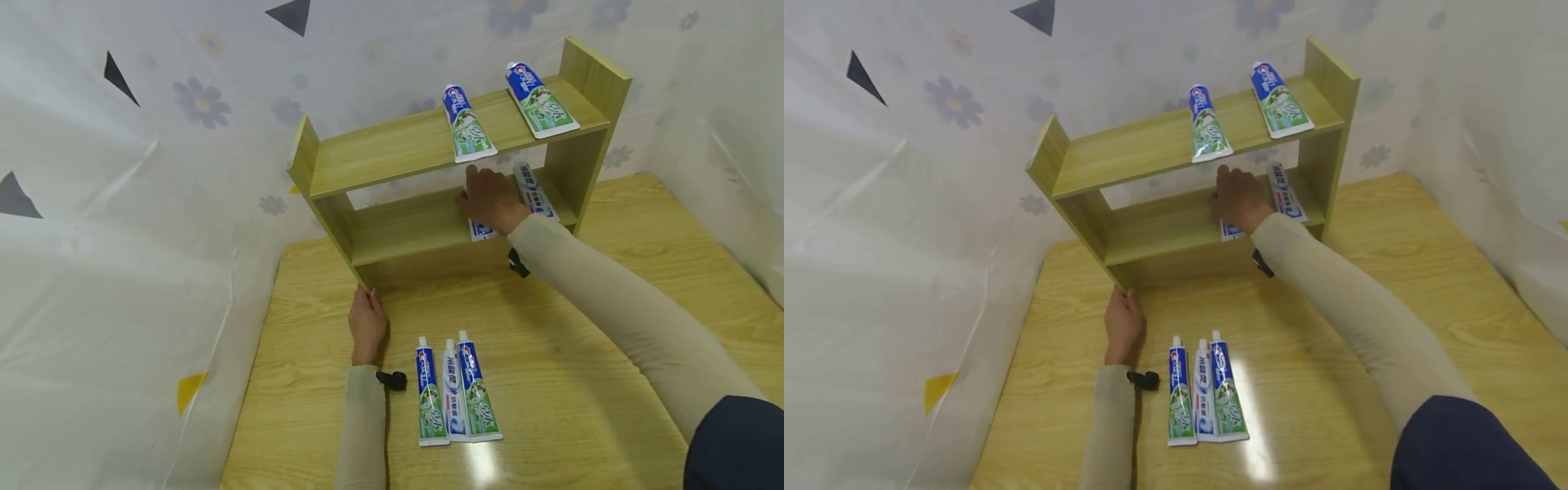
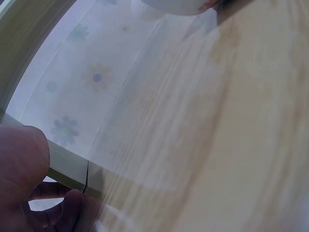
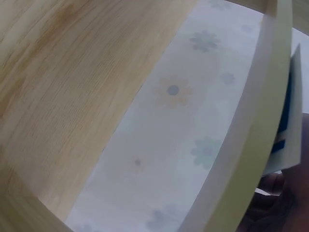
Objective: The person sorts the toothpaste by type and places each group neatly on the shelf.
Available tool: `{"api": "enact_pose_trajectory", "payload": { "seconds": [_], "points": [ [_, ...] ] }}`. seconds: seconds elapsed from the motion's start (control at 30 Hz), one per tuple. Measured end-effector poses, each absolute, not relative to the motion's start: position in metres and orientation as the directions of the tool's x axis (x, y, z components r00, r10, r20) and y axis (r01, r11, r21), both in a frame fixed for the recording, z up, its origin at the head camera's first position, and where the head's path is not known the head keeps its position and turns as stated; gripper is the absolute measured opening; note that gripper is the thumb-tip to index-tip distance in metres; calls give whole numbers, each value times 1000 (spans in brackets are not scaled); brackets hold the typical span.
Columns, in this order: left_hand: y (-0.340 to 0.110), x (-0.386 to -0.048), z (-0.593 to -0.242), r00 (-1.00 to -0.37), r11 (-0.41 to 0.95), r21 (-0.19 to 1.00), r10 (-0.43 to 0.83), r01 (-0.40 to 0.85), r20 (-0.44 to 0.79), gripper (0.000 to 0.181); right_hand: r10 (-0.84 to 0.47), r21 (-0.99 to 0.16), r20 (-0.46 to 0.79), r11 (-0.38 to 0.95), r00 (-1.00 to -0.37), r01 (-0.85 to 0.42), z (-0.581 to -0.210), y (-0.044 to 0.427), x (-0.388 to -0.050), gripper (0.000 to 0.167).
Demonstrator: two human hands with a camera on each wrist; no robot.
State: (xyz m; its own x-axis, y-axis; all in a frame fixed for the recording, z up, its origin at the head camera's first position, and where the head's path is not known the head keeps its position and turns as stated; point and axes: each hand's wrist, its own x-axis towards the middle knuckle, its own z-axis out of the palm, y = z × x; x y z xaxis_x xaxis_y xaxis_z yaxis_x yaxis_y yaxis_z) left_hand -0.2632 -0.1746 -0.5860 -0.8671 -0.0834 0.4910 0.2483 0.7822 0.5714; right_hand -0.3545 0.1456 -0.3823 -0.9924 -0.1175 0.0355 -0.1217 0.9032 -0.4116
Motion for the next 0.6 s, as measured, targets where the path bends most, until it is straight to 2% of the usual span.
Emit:
{"api": "enact_pose_trajectory", "payload": {
  "seconds": [0.17,0.37,0.47,0.6],
  "points": [
    [-173,-260,-580,-872,775,582,-85,246,482,26,-91,-406,60,907,-994,-107,-380,143,-351,44],
    [-177,-270,-597,-870,742,627,-124,238,476,31,-79,-368,193,918,-978,-147,-376,139,-333,47],
    [-179,-272,-600,-858,747,607,-98,271,504,33,-83,-342,319,919,-944,-196,-378,138,-318,42],
    [-182,-276,-608,-866,768,587,-90,254,492,35,-109,-295,528,907,-842,-301,-383,135,-296,29]
  ]
}}
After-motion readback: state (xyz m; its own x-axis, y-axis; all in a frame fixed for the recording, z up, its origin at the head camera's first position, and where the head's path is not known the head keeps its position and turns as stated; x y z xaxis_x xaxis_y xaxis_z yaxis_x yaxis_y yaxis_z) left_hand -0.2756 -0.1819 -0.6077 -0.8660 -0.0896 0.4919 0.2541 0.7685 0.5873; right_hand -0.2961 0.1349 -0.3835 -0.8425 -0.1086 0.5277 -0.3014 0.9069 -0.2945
